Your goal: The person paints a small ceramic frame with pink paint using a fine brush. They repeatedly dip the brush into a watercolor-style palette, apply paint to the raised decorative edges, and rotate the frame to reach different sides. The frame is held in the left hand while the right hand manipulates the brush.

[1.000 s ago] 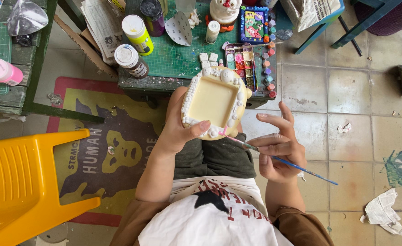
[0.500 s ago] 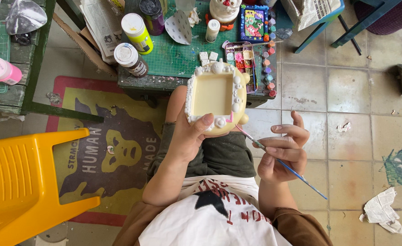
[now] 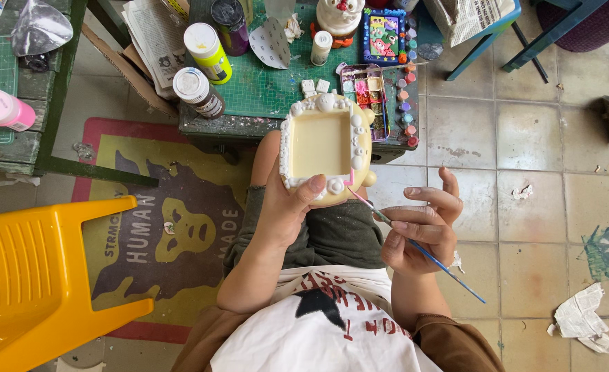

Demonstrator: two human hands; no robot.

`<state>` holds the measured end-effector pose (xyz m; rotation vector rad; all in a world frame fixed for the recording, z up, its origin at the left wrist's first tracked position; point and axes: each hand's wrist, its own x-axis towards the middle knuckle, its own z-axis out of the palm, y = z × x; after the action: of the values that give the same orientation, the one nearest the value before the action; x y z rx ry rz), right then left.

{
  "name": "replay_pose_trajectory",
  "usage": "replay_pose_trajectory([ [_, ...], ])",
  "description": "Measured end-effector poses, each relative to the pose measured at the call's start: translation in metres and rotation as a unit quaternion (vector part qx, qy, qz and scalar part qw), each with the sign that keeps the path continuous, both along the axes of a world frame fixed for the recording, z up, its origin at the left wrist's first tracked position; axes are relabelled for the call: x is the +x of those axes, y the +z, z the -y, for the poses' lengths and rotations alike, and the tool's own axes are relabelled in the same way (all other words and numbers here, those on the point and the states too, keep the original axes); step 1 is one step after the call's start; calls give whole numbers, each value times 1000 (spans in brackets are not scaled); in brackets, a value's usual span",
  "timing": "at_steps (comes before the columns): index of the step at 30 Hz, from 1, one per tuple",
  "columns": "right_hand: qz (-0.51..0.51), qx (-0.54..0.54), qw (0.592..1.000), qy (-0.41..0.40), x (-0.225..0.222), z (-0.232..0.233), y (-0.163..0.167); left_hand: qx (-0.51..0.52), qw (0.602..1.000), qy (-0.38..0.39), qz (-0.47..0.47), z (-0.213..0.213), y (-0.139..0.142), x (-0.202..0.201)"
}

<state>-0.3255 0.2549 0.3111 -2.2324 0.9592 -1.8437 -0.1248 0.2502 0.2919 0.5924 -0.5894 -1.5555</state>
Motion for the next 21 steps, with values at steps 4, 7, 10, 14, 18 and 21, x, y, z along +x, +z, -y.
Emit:
replay_pose_trajectory([
  [4, -5, 8, 1000, -3, 1, 1, 3, -9, 1000, 4, 8, 0, 1, 1],
  [7, 0, 15, 1000, -8, 2, 0, 7, -13, 1000, 9, 11, 1, 0, 1],
  [10, 11, 28, 999, -15, 3, -4, 11, -13, 1000, 14, 19, 1, -1, 1],
  [14, 13, 29, 999, -7, 5, -5, 13, -17, 999, 20, 31, 1, -2, 1],
  [18, 42, 46, 998, -5, 4, -4, 15, -34, 996, 45, 65, 2, -1, 1],
  [21, 49, 46, 998, -9, 4, -3, 18, -39, 995, 52, 75, 1, -1, 1],
])
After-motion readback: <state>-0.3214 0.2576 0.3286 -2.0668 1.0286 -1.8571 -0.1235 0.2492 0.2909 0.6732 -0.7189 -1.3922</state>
